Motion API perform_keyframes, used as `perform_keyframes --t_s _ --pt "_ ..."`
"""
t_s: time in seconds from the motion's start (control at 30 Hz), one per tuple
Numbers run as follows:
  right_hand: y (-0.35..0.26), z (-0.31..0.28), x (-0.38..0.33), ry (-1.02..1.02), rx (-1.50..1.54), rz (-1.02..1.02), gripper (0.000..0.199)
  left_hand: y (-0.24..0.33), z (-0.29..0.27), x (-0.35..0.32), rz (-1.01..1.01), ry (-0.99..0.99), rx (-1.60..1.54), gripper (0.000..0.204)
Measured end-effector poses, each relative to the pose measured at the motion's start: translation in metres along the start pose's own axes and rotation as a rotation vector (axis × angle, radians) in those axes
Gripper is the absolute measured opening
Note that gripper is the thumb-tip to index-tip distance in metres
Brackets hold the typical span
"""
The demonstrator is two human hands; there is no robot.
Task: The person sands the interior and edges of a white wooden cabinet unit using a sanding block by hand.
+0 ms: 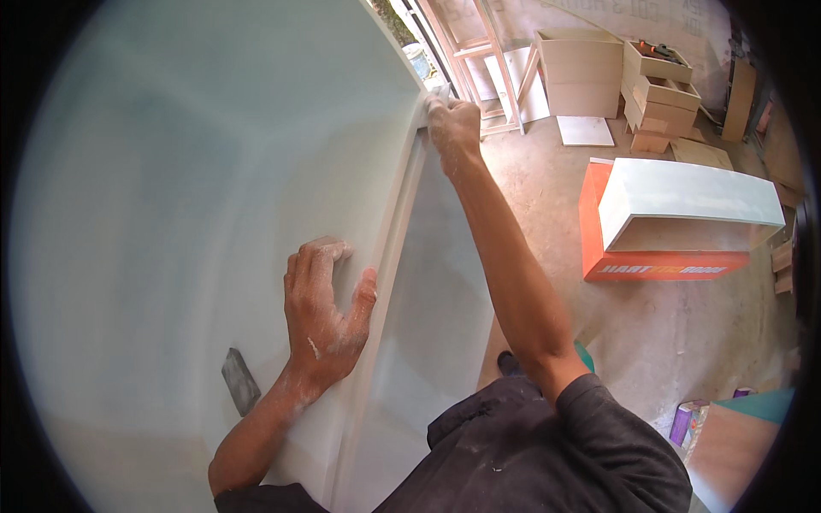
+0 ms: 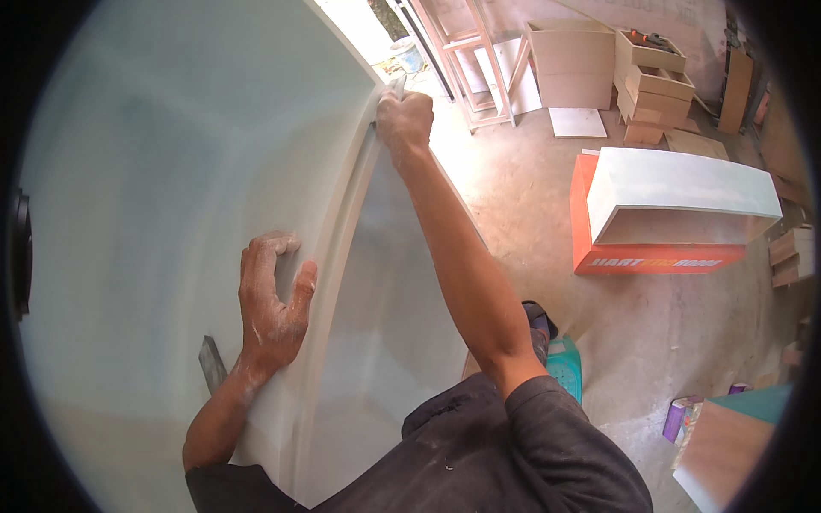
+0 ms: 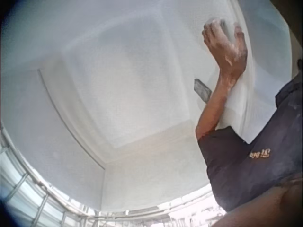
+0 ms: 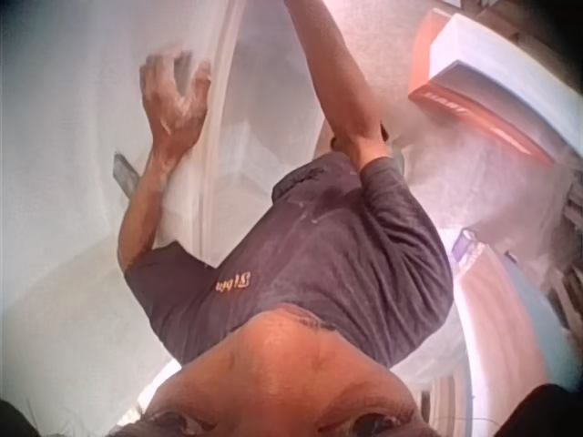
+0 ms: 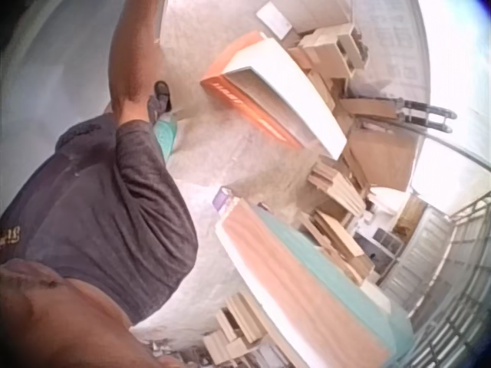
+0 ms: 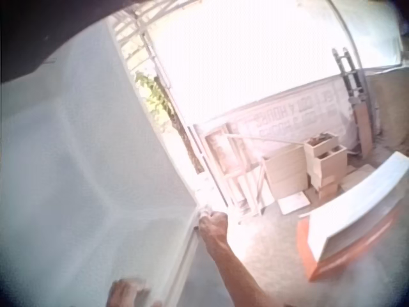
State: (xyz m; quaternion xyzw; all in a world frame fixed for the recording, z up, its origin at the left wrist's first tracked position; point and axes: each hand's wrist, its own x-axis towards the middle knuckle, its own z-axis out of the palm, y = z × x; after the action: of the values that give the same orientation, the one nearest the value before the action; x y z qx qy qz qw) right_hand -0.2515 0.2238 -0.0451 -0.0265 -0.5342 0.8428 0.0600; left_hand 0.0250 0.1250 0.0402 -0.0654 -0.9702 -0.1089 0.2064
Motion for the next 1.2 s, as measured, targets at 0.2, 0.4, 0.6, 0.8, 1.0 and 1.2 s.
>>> perform_keyframes --t_s 0.2,0.4,0.6,0.8,1.0,1.2 --pt "-0.010 0.014 0.004 0.181 -0.108 -0.030 0.027 0.000 0.001 -0.001 0.022 0.010 -0.008 0.030" --pt "-0.017 0.009 -0.017 0.069 -0.136 0.181 0.033 -0.001 0.000 -0.001 0.005 0.003 0.007 0.027" --pt "-0.022 0.013 -0.014 0.162 -0.189 0.088 0.033 0.001 0.000 0.000 0.020 -0.004 0.010 0.026" --pt "-0.023 0.009 -0.018 0.081 -0.115 0.110 0.030 0.001 -0.002 0.000 -0.040 -0.029 0.005 0.027" --pt "-0.020 0.000 -0.075 0.016 0.018 0.172 0.032 0.002 -0.002 0.000 -0.014 -0.019 0.006 0.027" --pt "-0.011 0.016 -0.041 0.157 -0.037 0.087 0.036 0.001 -0.003 -0.002 0.013 -0.004 -0.003 0.027"
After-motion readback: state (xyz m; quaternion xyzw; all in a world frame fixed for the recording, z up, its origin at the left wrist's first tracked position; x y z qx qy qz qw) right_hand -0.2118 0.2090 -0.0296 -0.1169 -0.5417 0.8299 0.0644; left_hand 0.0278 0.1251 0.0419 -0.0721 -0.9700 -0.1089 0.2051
